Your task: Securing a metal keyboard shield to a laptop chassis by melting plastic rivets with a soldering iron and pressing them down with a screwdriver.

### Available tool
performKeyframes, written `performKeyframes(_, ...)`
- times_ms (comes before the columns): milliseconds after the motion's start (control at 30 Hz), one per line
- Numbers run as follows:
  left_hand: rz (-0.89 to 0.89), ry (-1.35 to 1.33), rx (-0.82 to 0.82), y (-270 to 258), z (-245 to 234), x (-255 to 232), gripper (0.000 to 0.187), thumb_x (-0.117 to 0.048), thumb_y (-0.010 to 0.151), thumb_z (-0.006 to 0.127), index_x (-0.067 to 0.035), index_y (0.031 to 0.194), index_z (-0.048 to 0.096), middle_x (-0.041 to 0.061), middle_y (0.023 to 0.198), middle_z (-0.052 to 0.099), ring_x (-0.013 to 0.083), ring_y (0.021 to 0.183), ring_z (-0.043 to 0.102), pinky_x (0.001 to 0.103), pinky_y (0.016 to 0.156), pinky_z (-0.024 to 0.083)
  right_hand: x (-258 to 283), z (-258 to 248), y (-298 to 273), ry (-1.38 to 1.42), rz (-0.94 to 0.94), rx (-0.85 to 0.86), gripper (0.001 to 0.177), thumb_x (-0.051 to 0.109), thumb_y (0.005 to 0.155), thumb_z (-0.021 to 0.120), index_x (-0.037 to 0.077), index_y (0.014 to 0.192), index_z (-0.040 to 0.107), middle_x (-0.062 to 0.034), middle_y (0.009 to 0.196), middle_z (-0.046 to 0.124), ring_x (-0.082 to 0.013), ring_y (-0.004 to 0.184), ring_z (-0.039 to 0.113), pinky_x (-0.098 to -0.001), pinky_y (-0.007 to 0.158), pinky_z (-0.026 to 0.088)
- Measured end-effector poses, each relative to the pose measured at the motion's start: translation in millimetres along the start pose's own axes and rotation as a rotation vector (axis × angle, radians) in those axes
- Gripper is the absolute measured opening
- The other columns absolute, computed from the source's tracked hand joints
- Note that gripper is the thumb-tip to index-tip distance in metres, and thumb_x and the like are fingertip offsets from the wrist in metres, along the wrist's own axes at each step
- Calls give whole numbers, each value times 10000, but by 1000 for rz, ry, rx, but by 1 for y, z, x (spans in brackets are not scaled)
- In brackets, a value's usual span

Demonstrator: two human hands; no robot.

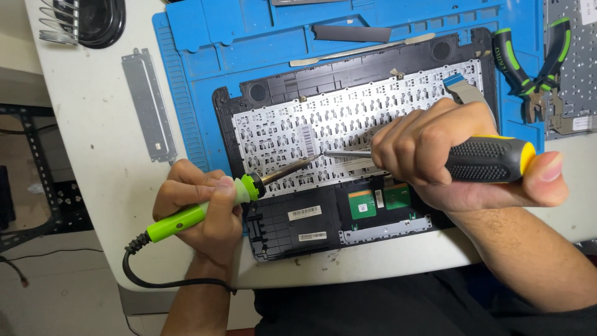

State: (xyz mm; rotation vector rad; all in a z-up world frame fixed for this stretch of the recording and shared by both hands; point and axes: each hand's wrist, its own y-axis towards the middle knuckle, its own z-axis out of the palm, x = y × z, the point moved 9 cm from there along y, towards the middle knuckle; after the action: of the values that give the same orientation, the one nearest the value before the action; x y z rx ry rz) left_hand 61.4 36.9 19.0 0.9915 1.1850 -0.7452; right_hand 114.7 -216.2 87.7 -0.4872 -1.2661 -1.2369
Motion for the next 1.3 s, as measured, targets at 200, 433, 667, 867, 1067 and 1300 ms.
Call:
performKeyframes(200, -1, -5, -50, 4, -8, 1, 311, 98, 749, 571, -139, 726, 371, 17, 682, 372, 84, 641, 358, 197, 531, 398, 0, -1, 2, -1, -30, -8, 838, 812, 1023, 485, 170, 523, 284, 19, 405, 243, -141, 329, 207, -285, 400, 242)
performKeyframes(433, 13, -114, -164, 5, -20, 6, 276, 29, 720, 555, -159, 761, 357, 14, 656, 297, 102, 639, 342, 203, 502, 386, 0, -1, 0, 29, -32, 2, 815, 789, 1042, 502, 171, 549, 307, 27, 417, 257, -132, 341, 213, -279, 403, 267)
performKeyframes(667, -64, -212, -150, 14, -24, 9, 273, 6, 753, 491, -180, 782, 292, -13, 713, 231, 87, 530, 218, 214, 411, 264, 1, 3, 2, 31, -5, 27, 844, 784, 1047, 501, 152, 521, 311, 17, 421, 269, -160, 353, 211, -317, 426, 222)
performKeyframes(867, -221, -466, -101, 15, -22, 25, 302, 47, 783, 488, -172, 765, 282, 28, 763, 352, 123, 326, 202, 226, 314, 257, 4, 6, 3, 44, 1, -25, 801, 760, 1030, 522, 161, 539, 319, 17, 418, 259, -142, 344, 209, -292, 440, 241)
performKeyframes(1067, -233, -518, -78, 16, -21, 29, 306, 49, 776, 482, -176, 757, 275, 31, 743, 347, 115, 316, 225, 229, 300, 272, 3, 3, 2, 35, 36, 0, 825, 791, 1024, 528, 150, 529, 368, 4, 421, 333, -170, 358, 269, -318, 441, 254)
performKeyframes(1300, -266, -536, -105, 14, -23, 33, 292, 48, 759, 483, -171, 726, 294, 28, 726, 359, 119, 324, 228, 220, 283, 262, 4, 2, 2, 59, 40, -27, 800, 756, 1010, 542, 137, 531, 376, -9, 425, 327, -184, 357, 261, -332, 439, 245)
